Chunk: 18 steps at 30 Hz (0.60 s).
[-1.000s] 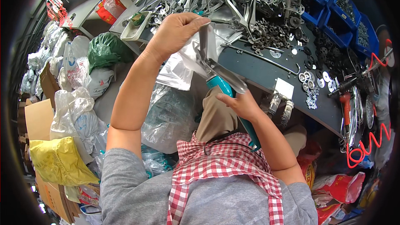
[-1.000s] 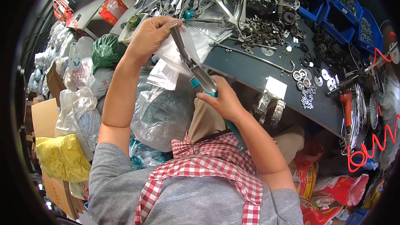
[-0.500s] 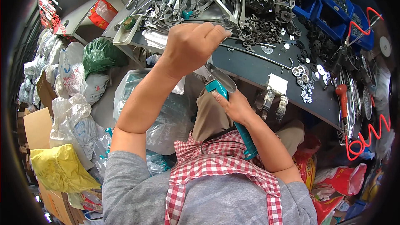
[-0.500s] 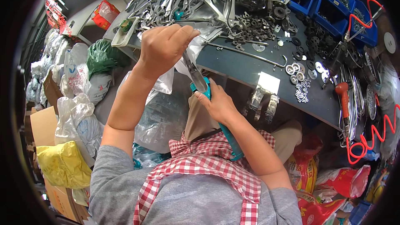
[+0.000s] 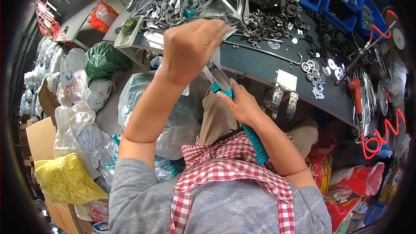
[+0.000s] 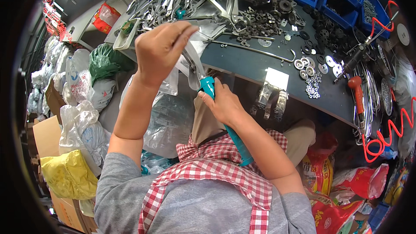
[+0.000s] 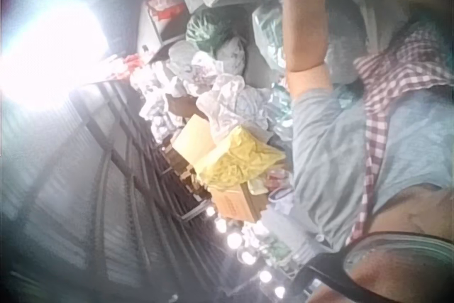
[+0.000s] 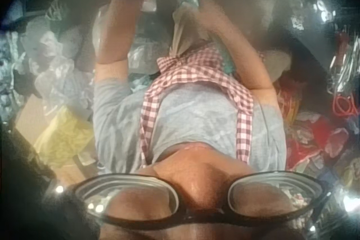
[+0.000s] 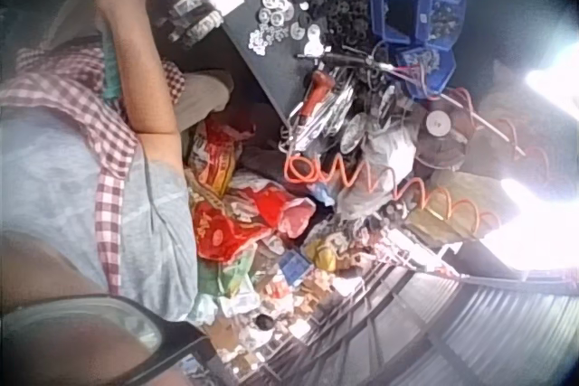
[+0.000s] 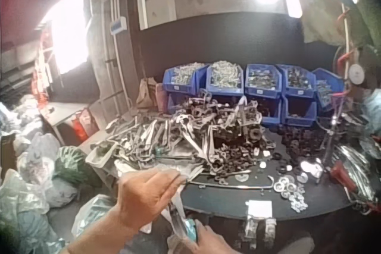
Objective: The person assembles mechanical components by hand, securing washers and screws into a metal arm using a manual jig and an air drill.
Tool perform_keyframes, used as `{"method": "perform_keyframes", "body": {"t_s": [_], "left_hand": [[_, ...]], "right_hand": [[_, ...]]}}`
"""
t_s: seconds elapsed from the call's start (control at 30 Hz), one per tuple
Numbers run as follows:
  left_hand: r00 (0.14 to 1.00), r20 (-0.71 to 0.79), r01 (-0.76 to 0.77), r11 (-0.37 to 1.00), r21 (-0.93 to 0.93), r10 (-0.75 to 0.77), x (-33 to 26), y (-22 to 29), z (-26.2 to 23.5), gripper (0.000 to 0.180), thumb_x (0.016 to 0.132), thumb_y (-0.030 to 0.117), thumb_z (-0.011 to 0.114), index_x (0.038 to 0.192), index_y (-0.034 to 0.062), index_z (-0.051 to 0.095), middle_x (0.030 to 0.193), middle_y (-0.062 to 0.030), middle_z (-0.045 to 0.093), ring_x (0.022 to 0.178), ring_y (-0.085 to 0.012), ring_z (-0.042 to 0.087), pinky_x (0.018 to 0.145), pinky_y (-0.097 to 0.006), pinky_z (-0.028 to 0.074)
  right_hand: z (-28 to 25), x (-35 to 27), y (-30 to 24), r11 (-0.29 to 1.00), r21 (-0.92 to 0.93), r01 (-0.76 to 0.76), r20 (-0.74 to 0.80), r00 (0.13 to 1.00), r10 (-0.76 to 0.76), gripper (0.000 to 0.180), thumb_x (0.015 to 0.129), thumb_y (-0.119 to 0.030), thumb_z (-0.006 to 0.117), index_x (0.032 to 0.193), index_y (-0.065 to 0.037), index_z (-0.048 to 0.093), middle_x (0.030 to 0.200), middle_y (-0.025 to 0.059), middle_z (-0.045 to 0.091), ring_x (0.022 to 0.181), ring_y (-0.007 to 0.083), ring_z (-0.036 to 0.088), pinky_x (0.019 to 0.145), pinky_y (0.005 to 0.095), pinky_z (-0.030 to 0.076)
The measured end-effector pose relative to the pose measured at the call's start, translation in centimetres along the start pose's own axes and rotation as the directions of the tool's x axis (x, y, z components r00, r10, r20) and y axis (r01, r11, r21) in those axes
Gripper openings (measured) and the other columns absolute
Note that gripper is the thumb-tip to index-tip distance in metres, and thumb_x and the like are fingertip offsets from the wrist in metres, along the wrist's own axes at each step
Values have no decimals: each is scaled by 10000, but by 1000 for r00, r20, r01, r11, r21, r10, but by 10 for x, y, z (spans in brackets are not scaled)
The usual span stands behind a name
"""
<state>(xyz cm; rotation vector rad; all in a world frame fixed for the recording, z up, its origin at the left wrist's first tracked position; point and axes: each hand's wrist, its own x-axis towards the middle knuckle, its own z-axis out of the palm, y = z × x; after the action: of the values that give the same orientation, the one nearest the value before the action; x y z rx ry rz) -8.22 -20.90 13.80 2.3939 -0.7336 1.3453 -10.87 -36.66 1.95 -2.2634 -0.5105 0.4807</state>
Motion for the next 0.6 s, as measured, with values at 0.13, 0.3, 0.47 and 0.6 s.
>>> {"method": "perform_keyframes", "body": {"t_s": [0.13, 0.3, 0.47, 0.6], "left_hand": [[932, 243, -247, 962, -119, 269, -19, 43, 3, 161, 644, 161, 552, 797, 109, 542, 582, 6, 439, 476, -141, 490, 398, -271, 365], [857, 410, -230, 944, -238, 313, -67, 89, -3, 285, 677, 143, 563, 940, 35, 577, 662, -19, 510, 598, -167, 544, 526, -277, 430], [988, 102, -112, 992, -51, 116, -71, 60, 27, 378, 715, 134, 554, 1079, 35, 551, 919, -127, 587, 881, -245, 573, 765, -355, 419], [976, -209, 100, 978, 182, -61, -90, 6, 51, 281, 689, 91, 548, 960, 30, 586, 855, -149, 591, 813, -285, 573, 720, -393, 411]], "right_hand": [[24, 30, 45, 965, -61, 254, -61, 964, -257, 639, 850, -474, 452, 1272, -11, 329, 1144, 267, 457, 996, 402, 519, 813, 455, 451], [21, 28, 62, 877, 458, 145, -1, 987, -162, 605, 848, -487, 446, 1236, -28, 377, 1093, 231, 496, 958, 380, 531, 763, 461, 456], [12, 19, 75, 436, 898, -58, 111, 989, -98, 570, 845, -503, 439, 1192, -50, 438, 1029, 187, 545, 911, 352, 544, 700, 468, 462], [-18, 4, 43, -226, 892, -391, 302, 888, -346, 517, 857, -510, 397, 1154, -95, 480, 920, 120, 580, 778, 282, 563, 556, 436, 460]]}}
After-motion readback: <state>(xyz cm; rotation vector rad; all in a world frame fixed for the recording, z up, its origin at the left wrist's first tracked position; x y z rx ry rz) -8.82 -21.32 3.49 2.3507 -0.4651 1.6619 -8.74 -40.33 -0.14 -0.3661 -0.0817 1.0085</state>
